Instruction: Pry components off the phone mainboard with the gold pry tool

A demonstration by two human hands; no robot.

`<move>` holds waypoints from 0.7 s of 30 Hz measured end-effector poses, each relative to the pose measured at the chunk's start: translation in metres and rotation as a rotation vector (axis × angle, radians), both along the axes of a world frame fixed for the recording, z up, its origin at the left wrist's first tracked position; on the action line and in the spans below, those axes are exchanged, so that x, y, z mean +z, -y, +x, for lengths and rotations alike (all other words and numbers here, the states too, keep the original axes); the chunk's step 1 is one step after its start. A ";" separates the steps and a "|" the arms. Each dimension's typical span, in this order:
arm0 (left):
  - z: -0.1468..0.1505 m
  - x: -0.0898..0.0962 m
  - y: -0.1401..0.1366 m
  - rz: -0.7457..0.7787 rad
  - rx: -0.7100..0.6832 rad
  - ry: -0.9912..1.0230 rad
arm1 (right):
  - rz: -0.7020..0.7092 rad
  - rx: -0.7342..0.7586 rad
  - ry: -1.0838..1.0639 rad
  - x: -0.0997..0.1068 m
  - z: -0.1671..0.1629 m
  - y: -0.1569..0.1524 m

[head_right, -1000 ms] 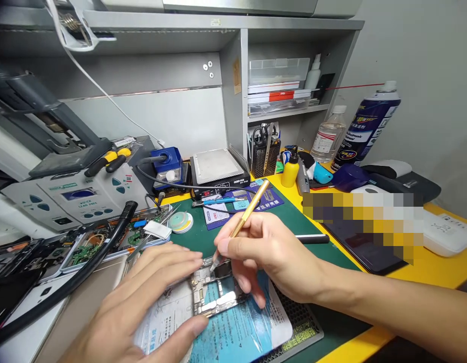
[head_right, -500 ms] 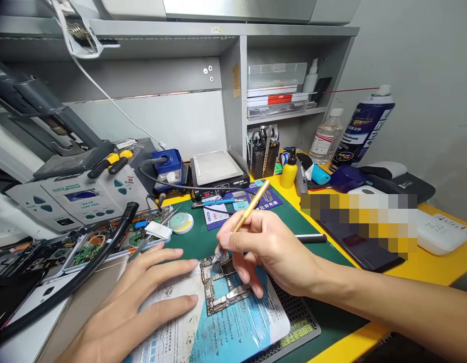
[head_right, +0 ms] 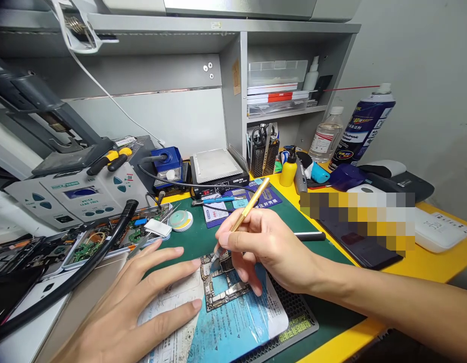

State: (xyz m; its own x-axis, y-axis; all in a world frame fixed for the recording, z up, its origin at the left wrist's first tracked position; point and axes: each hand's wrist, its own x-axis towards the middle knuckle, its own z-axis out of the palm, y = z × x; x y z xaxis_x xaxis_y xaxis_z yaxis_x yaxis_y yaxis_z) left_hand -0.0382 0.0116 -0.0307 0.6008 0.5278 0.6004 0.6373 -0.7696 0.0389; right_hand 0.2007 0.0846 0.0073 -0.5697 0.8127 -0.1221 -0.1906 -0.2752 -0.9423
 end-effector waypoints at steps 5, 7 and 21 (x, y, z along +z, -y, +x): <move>-0.007 -0.001 0.001 -0.012 0.008 -0.039 | 0.006 0.002 0.003 0.000 0.002 0.000; -0.010 0.000 0.003 -0.010 0.015 -0.056 | 0.010 0.002 0.004 0.001 0.002 0.000; 0.001 0.003 0.016 0.075 0.043 -0.103 | 0.022 0.000 0.000 0.003 0.001 -0.001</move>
